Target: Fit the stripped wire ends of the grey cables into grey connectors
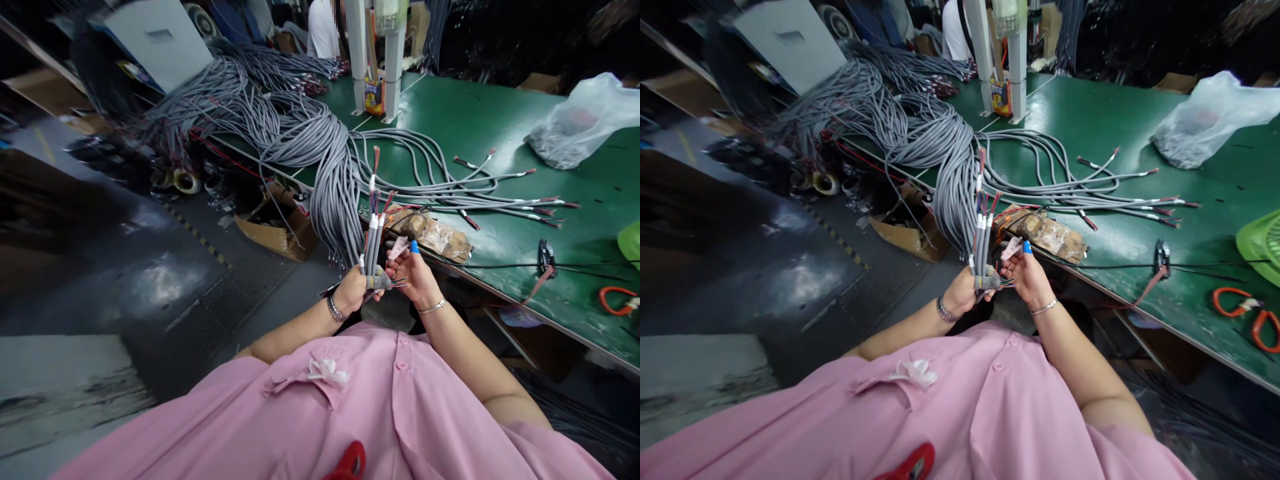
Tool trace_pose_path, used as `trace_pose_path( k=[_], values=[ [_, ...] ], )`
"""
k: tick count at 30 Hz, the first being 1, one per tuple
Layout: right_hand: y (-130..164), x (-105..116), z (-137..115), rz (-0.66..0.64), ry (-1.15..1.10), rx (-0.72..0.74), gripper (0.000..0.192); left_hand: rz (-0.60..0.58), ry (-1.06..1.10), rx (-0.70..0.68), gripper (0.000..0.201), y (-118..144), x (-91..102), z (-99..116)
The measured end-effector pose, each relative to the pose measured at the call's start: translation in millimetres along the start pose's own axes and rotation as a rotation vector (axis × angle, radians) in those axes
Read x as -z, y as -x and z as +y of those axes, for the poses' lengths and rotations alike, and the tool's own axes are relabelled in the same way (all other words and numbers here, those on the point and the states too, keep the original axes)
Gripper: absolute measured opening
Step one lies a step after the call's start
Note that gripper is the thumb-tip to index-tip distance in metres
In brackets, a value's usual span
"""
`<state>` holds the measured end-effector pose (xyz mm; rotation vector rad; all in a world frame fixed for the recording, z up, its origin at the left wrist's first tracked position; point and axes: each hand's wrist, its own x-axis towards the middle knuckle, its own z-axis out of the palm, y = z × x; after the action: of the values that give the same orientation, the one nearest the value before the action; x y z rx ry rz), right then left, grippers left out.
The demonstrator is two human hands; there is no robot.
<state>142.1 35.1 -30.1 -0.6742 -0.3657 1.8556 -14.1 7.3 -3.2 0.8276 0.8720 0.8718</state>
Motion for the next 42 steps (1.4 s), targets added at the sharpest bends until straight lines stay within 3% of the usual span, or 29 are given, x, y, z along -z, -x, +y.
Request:
trace_pose_path(
  k=[4,7,12,19,28,35,42],
  values=[
    [-1.3,-2.1,1.7,0.109,0.073,0.122,0.029,0.078,0.031,-0.078,0.022,0.9,-4.8,-2.6],
    [-3.1,-3.8,2.6,0.119,0.123,0.171,0.031,0.098,0.037,-0.081,0.022,-4.1,-7.0,-1.1],
    [-5.1,-9.3,2.0,0.063,0.097,0.131,0.034,0.093,0.035,-0.060,0.022,-9.4,-6.6,-1.9],
    [-6.8,-15.2,2.4,0.154,0.004,0.112,0.029,0.113,0.007,-0.022,0.023,-11.4,-5.6,-3.7],
    [0.2,-4.6,-4.5,0.037,0.046,-0.030,0.047,0.133,0.002,-0.066,0.026,5.9,-7.2,-1.0],
    [1.5,-11.7,-4.9,0.073,0.162,0.142,0.030,0.215,0.091,-0.156,0.025,7.7,-14.2,-1.1],
    [-4.9,-12.1,-1.5,0.104,0.085,0.095,0.033,0.213,0.077,-0.136,0.026,0.6,-16.1,-2.3]
  ],
)
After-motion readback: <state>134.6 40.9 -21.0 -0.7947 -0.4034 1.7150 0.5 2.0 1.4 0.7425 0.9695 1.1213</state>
